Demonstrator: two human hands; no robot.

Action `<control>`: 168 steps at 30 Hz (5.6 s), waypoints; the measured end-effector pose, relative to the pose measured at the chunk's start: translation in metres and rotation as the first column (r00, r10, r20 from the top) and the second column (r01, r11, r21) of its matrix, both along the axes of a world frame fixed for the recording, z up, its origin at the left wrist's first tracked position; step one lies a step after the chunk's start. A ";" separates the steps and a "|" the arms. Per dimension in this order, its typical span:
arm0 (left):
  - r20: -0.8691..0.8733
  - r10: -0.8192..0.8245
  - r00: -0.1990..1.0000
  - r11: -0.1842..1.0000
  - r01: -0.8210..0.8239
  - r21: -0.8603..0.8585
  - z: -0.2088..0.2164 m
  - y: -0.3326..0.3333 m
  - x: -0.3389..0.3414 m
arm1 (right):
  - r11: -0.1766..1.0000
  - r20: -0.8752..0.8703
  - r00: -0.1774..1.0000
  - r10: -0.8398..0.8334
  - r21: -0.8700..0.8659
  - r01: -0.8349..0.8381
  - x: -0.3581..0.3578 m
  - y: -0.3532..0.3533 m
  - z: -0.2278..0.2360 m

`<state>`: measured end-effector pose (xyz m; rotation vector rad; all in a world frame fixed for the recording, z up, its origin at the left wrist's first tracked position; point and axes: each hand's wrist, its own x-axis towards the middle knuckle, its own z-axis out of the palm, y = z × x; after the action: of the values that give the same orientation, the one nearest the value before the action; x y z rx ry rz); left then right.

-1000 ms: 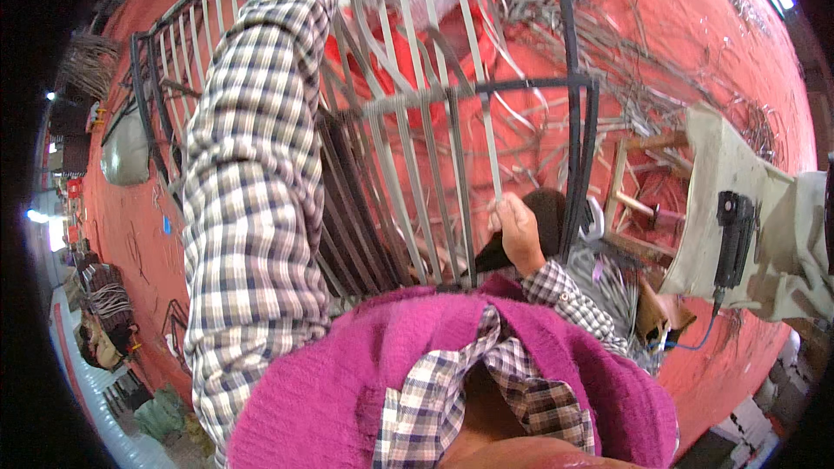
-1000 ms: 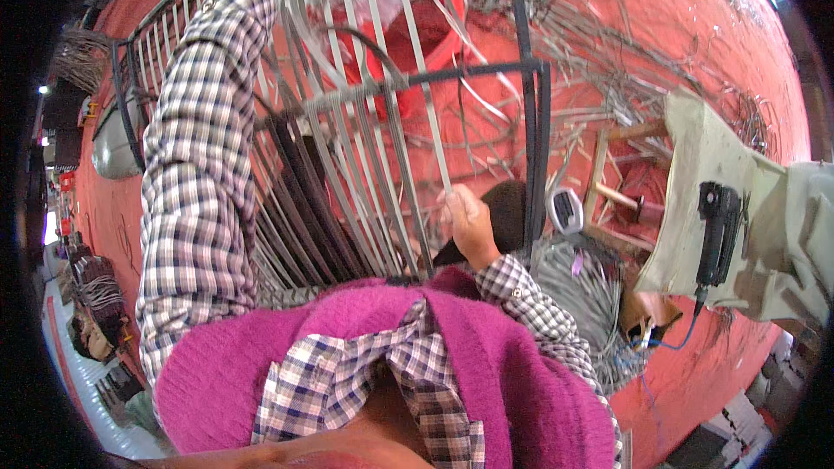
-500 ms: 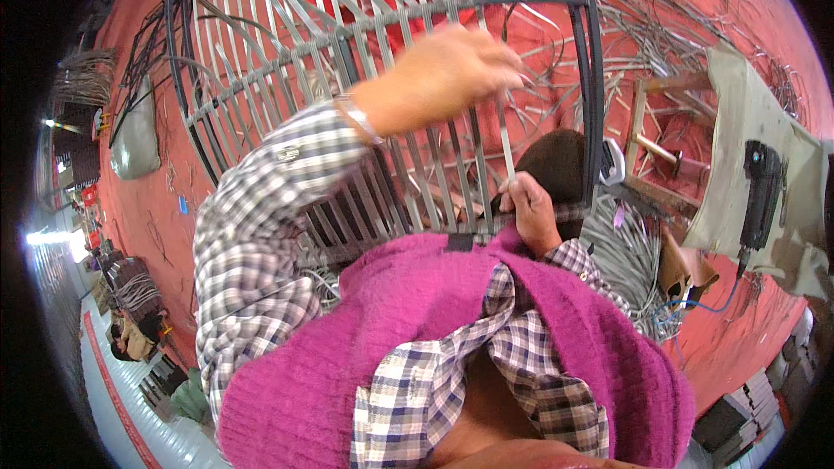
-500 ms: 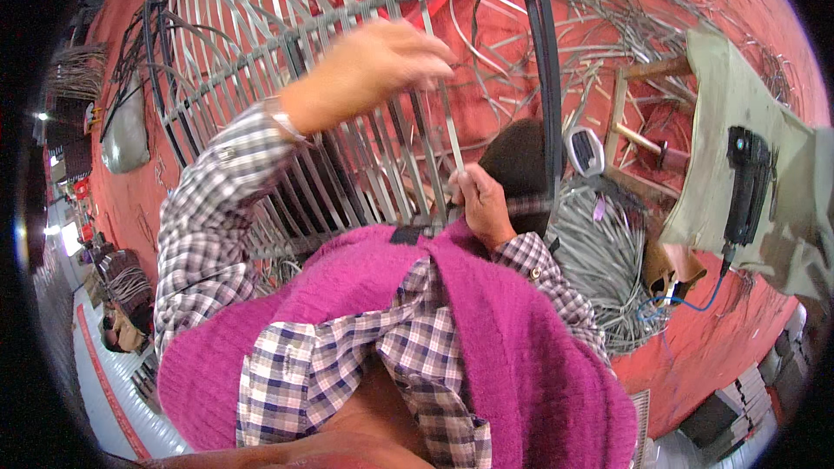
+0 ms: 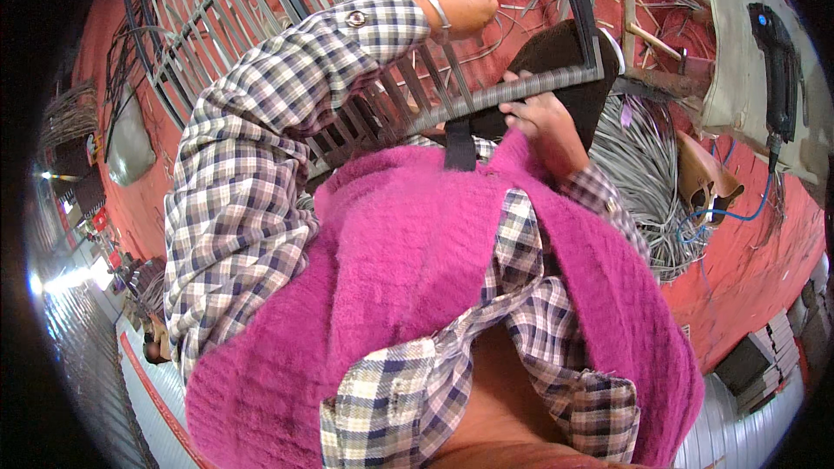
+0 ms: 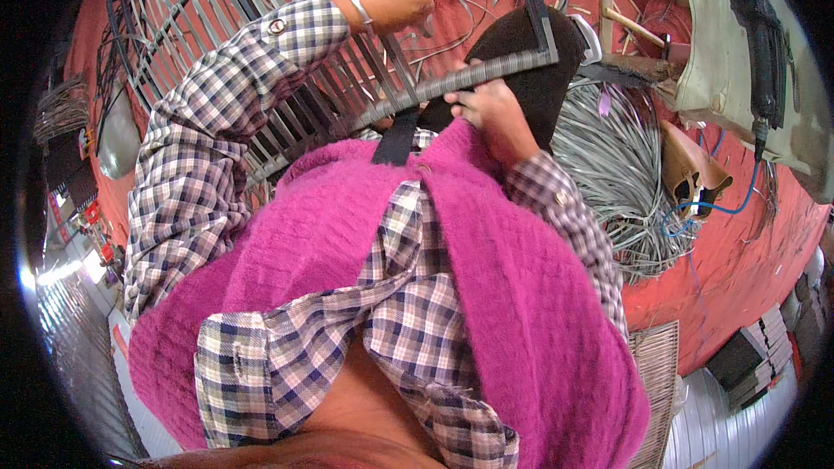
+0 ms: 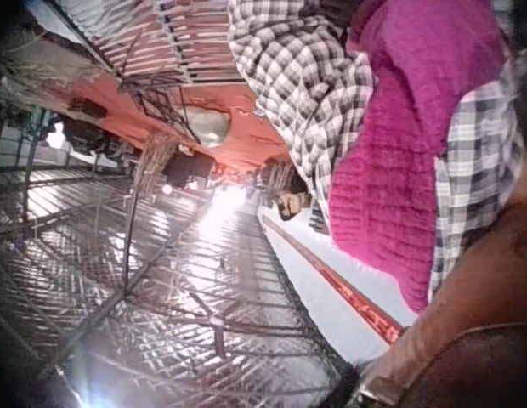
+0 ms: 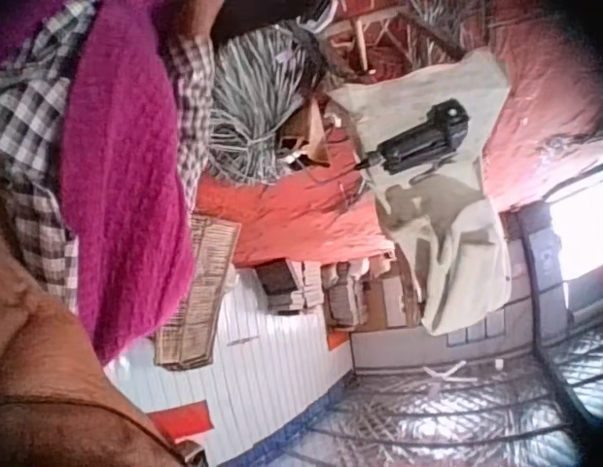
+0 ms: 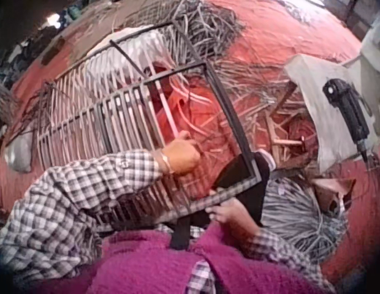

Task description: The person walks to a metal frame on the floor and begins assembling it by hand. They insert thin metal rods into the frame and secure them using a handheld power tool. The person repeatedly positions and fastens rods along the frame's length.

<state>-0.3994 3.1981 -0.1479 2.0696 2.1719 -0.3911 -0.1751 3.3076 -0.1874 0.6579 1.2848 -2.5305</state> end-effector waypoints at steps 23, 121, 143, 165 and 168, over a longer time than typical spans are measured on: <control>0.281 0.333 0.900 0.807 -0.427 0.409 0.014 -0.075 0.118 | 0.831 0.131 0.871 0.473 0.263 -0.491 -0.014 -0.019 -0.006; 0.475 0.543 0.692 0.425 -0.715 0.555 0.058 -0.044 -0.113 | -0.256 0.099 0.624 0.775 0.952 0.166 -0.408 0.026 0.082; 0.520 0.454 0.723 0.381 -0.685 0.621 0.058 -0.046 -0.117 | 0.659 -0.317 0.869 0.380 0.752 -0.013 -0.346 0.012 0.121; 0.539 0.666 0.516 0.539 -0.832 0.129 0.072 -0.035 -0.132 | 0.810 -0.282 0.927 0.246 0.585 -0.037 -0.279 -0.001 0.031; 0.571 0.633 0.523 0.534 -0.829 0.167 0.068 -0.035 -0.131 | 0.629 -0.096 0.969 0.226 0.774 -0.070 -0.259 0.005 0.051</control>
<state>-0.5309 3.1633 -0.0794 0.9047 2.6739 0.6596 -0.4340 3.3124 -0.1367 0.4107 2.4146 -1.8436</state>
